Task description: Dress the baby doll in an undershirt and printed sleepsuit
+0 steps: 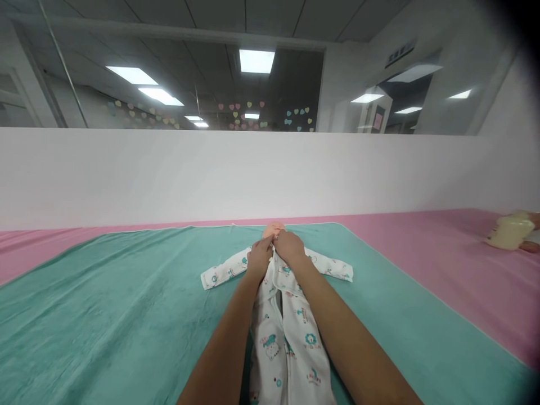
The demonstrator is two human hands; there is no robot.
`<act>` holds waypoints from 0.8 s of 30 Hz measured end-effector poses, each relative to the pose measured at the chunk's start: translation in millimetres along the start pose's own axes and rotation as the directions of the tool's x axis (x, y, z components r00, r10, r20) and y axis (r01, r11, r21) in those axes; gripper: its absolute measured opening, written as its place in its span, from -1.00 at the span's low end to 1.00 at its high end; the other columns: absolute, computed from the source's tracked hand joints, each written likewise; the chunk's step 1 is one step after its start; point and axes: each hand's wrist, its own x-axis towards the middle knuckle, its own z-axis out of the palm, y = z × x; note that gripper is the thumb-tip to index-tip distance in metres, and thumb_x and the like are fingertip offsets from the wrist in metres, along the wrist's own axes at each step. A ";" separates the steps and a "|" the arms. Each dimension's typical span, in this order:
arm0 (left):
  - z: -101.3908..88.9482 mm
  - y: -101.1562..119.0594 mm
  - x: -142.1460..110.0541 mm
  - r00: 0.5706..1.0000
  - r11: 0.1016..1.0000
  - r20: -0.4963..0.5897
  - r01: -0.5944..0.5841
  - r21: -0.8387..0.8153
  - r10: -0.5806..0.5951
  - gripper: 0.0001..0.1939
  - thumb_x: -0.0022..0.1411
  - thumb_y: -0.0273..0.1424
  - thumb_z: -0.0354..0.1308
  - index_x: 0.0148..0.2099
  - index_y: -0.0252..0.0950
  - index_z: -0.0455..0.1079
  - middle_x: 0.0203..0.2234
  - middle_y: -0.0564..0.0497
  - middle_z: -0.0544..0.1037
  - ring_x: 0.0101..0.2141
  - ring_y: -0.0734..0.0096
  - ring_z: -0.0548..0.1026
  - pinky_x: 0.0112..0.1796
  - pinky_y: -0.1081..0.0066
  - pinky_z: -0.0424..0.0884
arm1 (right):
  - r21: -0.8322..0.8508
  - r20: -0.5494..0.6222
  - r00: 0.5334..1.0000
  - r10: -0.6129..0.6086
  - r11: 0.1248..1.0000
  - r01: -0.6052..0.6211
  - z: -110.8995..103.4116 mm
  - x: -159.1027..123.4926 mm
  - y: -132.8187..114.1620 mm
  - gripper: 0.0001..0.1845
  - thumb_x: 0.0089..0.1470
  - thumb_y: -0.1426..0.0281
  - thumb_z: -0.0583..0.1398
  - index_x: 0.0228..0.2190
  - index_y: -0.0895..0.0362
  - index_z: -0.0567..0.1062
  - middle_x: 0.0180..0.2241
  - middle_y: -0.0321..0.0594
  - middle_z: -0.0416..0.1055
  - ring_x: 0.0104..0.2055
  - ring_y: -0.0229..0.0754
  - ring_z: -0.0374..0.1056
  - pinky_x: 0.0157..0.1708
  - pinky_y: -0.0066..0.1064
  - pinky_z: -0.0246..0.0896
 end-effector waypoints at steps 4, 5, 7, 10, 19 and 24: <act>3.3 -1.9 1.7 0.999 0.999 -0.015 -0.035 0.028 0.035 -0.52 0.17 -0.45 -0.17 0.12 -0.06 0.22 0.09 0.12 0.28 0.10 0.22 0.13 0.02 0.18 0.13 | 0.063 -0.044 0.999 0.012 0.998 -0.009 -0.5 5.6 3.6 -0.85 -0.05 0.39 0.07 -0.47 0.16 0.43 -0.41 -0.07 0.41 -0.27 -0.08 0.28 -0.28 -0.34 0.04; 4.0 -1.8 2.3 0.999 0.999 -0.018 -0.032 0.035 0.033 -0.52 0.17 -0.45 -0.17 0.12 -0.05 0.22 0.09 0.14 0.28 0.10 0.22 0.12 0.02 0.16 0.13 | 0.084 -0.053 0.999 0.005 0.996 0.000 -1.1 6.3 5.1 -0.84 -0.05 0.39 0.06 -0.49 0.15 0.42 -0.42 -0.10 0.41 -0.30 -0.11 0.28 -0.30 -0.36 0.04; 4.7 -1.3 3.5 1.000 0.999 -0.015 -0.013 0.035 0.013 -0.51 0.17 -0.46 -0.18 0.12 -0.01 0.21 0.09 0.15 0.28 0.09 0.20 0.12 0.01 0.10 0.13 | 0.138 -0.067 0.998 -0.015 0.990 0.024 -2.4 7.2 8.0 -0.79 -0.04 0.35 0.01 -0.52 0.14 0.41 -0.45 -0.18 0.40 -0.36 -0.18 0.26 -0.34 -0.39 0.04; 4.9 -1.4 4.3 1.000 1.000 -0.021 -0.002 0.010 0.003 -0.53 0.16 -0.46 -0.18 0.07 0.00 0.26 0.07 0.16 0.30 0.07 0.20 0.15 -0.01 0.09 0.14 | 0.237 -0.062 0.997 -0.041 0.970 0.055 -2.3 8.2 12.4 -0.74 -0.06 0.29 -0.02 -0.53 0.14 0.40 -0.49 -0.29 0.37 -0.43 -0.25 0.23 -0.40 -0.46 0.05; 6.6 -4.0 4.8 0.998 0.999 -0.047 -0.045 -0.007 0.044 -0.53 0.13 -0.50 -0.14 0.03 -0.03 0.33 0.06 0.17 0.31 0.06 0.25 0.16 0.02 0.25 0.15 | 0.399 -0.010 0.999 0.037 0.916 -0.030 1.7 8.5 24.9 -0.79 -0.23 0.33 0.02 -0.62 0.16 0.39 -0.60 -0.31 0.30 -0.54 -0.29 0.13 -0.55 -0.49 -0.04; 4.6 -3.3 5.4 0.998 0.997 -0.053 -0.050 -0.065 0.046 -0.54 0.11 -0.51 -0.13 -0.01 -0.03 0.37 0.03 0.16 0.35 0.04 0.24 0.22 0.00 0.26 0.19 | 0.468 0.018 0.997 0.082 0.880 -0.080 0.4 8.8 24.0 -0.82 -0.26 0.35 0.02 -0.65 0.15 0.38 -0.64 -0.32 0.27 -0.55 -0.30 0.11 -0.56 -0.48 -0.04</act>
